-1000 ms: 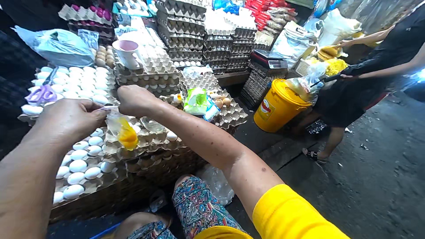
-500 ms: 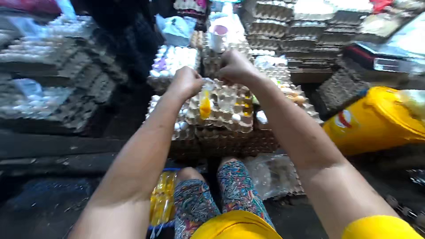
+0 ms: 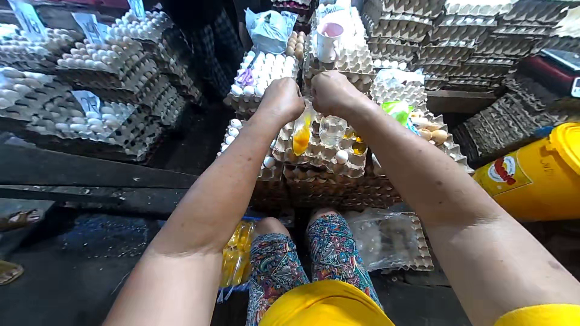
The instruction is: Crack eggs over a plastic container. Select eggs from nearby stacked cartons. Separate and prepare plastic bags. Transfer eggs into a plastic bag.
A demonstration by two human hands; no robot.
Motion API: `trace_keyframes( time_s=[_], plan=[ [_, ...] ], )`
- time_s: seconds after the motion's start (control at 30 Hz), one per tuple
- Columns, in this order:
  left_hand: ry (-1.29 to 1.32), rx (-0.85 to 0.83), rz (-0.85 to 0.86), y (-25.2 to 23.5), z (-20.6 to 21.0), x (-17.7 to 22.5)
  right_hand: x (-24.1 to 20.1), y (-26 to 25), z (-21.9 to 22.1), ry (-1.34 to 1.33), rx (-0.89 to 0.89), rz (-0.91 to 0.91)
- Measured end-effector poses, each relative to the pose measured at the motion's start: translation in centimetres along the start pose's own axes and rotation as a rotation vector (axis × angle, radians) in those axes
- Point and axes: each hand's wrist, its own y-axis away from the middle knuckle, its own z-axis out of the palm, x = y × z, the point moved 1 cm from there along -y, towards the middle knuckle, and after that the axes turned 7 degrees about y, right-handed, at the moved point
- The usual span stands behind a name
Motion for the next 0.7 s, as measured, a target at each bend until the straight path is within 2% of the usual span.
trace_keyframes(
  time_s=[0.1,0.2,0.53,0.7],
  plan=[
    [-0.061,0.014,-0.011,-0.1,-0.1,0.2,-0.3,0.1,-0.9,0.076,-0.025,-0.01],
    [-0.067,0.02,-0.031,-0.1,-0.1,0.4,0.3,-0.3,-1.3,0.004,-0.018,-0.004],
    [-0.055,-0.032,-0.026,-0.3,-0.6,0.6,2.9,-0.6,-1.4,-0.528,-0.039,0.134],
    [-0.016,-0.052,-0.024,-0.4,-0.9,0.9,4.1,1.0,0.6,-0.964,0.174,0.032]
  ],
)
